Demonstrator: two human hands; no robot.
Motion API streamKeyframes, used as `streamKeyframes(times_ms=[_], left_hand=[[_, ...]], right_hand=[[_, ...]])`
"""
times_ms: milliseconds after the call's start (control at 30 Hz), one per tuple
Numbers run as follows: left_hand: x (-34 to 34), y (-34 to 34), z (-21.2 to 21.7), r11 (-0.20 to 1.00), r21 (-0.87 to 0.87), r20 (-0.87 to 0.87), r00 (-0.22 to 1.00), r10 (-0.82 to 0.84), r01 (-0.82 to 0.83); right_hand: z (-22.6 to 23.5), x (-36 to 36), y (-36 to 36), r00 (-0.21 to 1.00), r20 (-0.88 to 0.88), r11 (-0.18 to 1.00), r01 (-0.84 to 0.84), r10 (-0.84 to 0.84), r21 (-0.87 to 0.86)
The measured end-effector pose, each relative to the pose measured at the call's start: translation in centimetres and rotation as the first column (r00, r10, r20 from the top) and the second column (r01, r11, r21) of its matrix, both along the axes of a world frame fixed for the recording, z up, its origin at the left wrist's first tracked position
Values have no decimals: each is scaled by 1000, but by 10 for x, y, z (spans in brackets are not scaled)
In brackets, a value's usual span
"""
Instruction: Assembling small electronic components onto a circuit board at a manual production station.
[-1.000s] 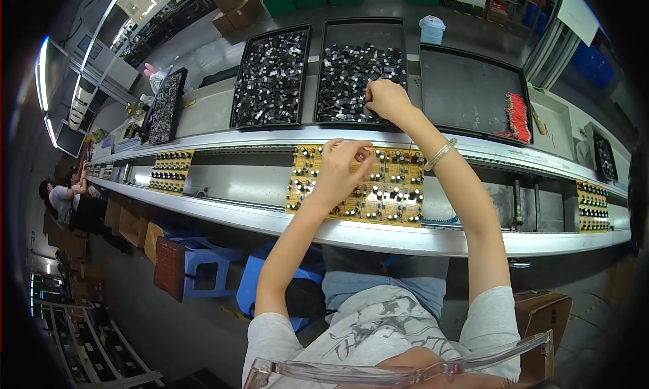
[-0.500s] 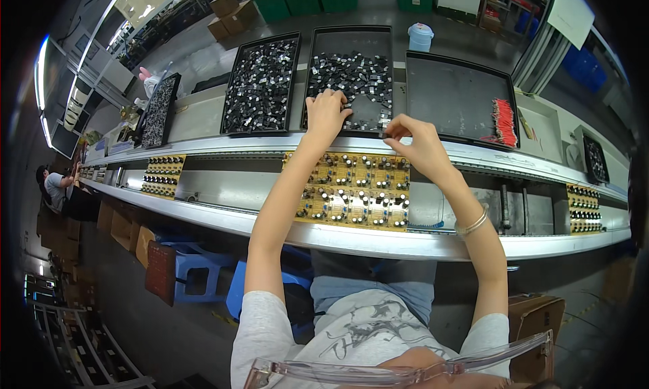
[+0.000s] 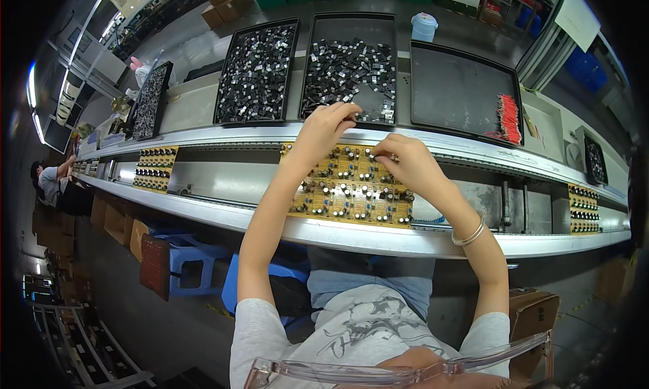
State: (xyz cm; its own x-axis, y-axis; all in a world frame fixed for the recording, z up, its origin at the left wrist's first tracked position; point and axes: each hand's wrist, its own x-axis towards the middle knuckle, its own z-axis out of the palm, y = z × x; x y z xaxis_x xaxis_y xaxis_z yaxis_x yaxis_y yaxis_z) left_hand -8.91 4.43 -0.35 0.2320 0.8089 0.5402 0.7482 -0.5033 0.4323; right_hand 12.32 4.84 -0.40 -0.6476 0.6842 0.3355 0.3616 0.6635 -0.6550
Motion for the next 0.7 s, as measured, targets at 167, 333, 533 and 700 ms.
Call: streamKeyframes(times_ms=[167, 333, 533, 700], left_hand=[[-19, -17, 8, 981, -191, 101, 995, 9, 11], [-24, -21, 10, 988, -144, -87, 994, -73, 60], [-25, -21, 8, 988, -131, -74, 993, -90, 79], [-26, -18, 7, 967, -232, 3, 994, -110, 107]], right_hand=[[-12, -19, 11, 993, 119, 999, -4, 0, 32], [-12, -29, 15, 980, 198, 1000, 16, -18, 8], [-13, -31, 18, 960, 278, 1000, 26, -29, 17], [-15, -31, 19, 959, 278, 998, 38, -48, 42]])
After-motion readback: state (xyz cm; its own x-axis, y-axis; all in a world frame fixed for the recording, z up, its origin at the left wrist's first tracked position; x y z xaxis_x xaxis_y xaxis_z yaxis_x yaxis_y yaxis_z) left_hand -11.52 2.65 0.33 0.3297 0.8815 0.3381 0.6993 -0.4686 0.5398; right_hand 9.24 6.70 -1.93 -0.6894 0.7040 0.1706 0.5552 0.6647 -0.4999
